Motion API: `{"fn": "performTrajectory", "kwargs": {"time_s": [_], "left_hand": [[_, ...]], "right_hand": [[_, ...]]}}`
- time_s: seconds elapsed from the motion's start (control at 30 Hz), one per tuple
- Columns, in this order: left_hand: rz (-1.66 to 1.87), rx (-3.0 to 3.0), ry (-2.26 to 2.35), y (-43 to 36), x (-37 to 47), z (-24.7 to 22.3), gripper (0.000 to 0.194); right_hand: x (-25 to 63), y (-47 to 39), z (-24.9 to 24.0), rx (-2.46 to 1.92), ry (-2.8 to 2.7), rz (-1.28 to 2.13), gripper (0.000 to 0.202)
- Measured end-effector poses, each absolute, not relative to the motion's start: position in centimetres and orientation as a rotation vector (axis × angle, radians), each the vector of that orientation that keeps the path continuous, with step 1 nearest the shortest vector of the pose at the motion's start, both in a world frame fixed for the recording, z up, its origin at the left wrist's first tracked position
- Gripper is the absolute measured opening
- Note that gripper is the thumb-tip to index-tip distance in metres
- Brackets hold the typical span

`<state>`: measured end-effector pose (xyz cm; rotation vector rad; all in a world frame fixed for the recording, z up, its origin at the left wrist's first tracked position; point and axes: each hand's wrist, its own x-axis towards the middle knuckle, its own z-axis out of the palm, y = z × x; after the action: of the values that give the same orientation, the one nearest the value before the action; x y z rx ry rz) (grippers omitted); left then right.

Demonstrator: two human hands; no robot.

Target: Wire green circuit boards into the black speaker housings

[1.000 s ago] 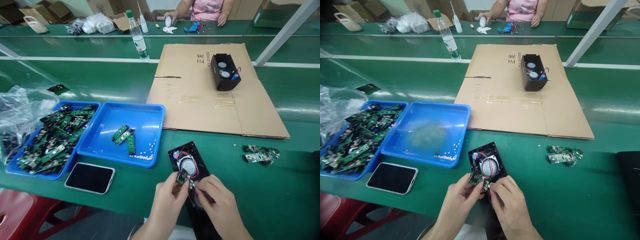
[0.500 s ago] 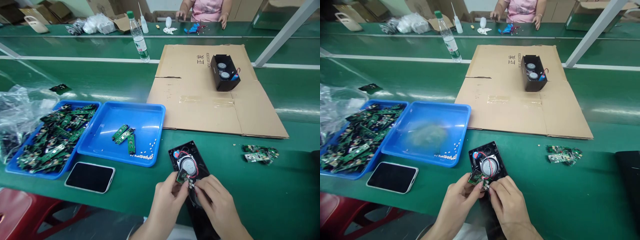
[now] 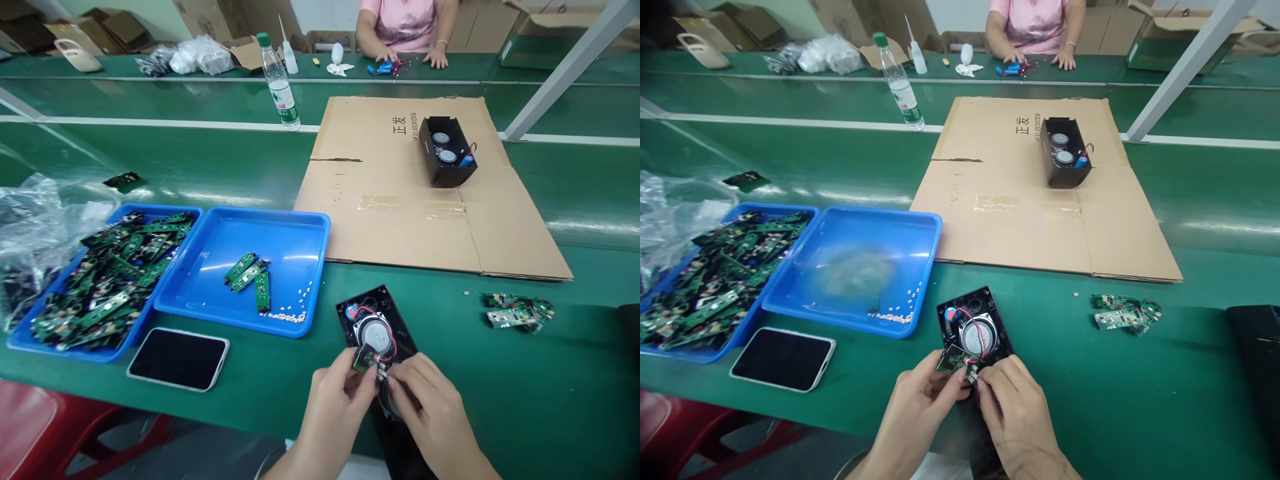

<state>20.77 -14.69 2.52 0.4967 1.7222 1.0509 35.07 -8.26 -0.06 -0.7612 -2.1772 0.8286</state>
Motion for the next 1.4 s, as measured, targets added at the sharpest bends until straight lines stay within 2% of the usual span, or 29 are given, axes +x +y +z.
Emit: {"fn": "performTrajectory", "kwargs": {"time_s": [0.63, 0.8, 0.9, 1.03, 1.4], "left_hand": [[1.137, 0.466, 1.706, -14.9, 21.2, 2.0, 0.015], [1.101, 0.536, 1.665, -15.0, 20.4, 1.8, 0.018], [1.125, 0.554, 1.666, -15.0, 20.1, 2.1, 0.018], [1.159, 0.598, 1.659, -15.1, 20.1, 2.2, 0.018], [1.172, 0.732, 1.634, -15.7, 20.4, 1.4, 0.034]], "right_hand": [[35.0, -8.2, -0.9, -0.78, -2.209, 0.68, 0.021], [35.0, -7.8, -0.6, -0.805, -2.196, 0.759, 0.028], [35.2, -7.8, -0.5, -0.874, -2.182, 0.81, 0.021], [35.0, -7.4, -0.1, -0.816, -2.215, 0.788, 0.03], [34.9, -7.4, 0.0, -0.799, -2.18, 0.794, 0.043]]}}
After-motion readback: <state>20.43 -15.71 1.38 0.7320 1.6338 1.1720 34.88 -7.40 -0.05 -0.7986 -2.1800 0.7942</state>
